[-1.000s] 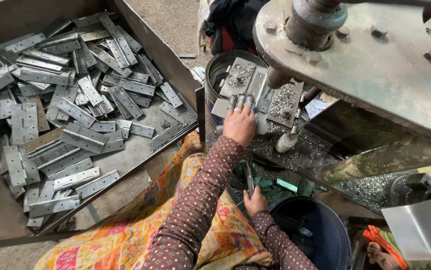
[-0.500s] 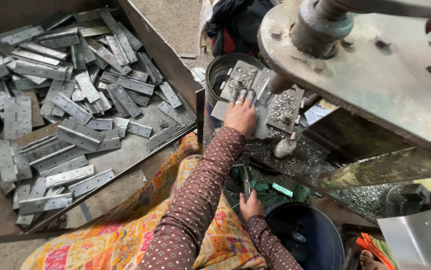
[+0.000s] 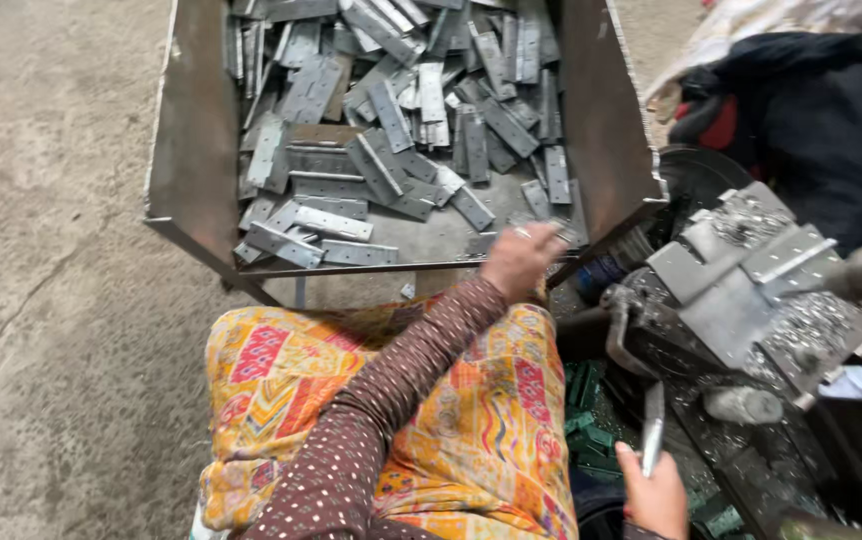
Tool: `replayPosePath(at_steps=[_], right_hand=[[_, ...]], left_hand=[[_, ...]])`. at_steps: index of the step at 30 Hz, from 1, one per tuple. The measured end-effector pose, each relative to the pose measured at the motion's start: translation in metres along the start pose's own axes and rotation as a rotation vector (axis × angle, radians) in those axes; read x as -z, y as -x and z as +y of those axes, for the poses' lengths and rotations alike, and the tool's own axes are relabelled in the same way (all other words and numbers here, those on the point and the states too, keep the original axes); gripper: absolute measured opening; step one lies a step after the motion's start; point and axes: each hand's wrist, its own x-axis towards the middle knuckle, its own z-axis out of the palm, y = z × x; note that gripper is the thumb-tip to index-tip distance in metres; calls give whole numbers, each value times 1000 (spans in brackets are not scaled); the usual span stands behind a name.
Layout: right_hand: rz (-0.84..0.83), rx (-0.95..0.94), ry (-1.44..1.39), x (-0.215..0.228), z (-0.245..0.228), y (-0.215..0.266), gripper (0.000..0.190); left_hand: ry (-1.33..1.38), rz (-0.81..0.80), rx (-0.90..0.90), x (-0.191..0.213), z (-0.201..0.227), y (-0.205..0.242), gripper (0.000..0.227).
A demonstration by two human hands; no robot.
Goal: The person sits on the floor and repeatedly picks up metal hinge pieces from a large bin. They place each piece into a manual punching machine, operate the lever to punch holes, and then return the processed piece to the bin.
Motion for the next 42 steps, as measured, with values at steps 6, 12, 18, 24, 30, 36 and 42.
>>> replayPosePath(at_steps=[6,12,18,24,30,36,42], right_hand=[[-246,-33,34,19,-6,-42,49],[-164,86,68,10,17,-58,40],[-95,118,47,10,13,-53,38],[-250,-22,13,19,5,-57,40],[-185,-61,54,16,7,-49,40],[-117,-76,64,14,-10,-37,46],[-32,-64,-16,13,-35,0,41]], left_hand=[[-580,-443,694,31,-185,30,76],[-359,-455,1133,60,-258,28,119],[-177,-569,899,64,-248,41,122],[-119,-542,855,61,-233,89,105],[-580,-162,899,6,-195,102,67],[-151,-273,1135,-7,-202,91,73],[179,-26,1055,10,-193,94,65]])
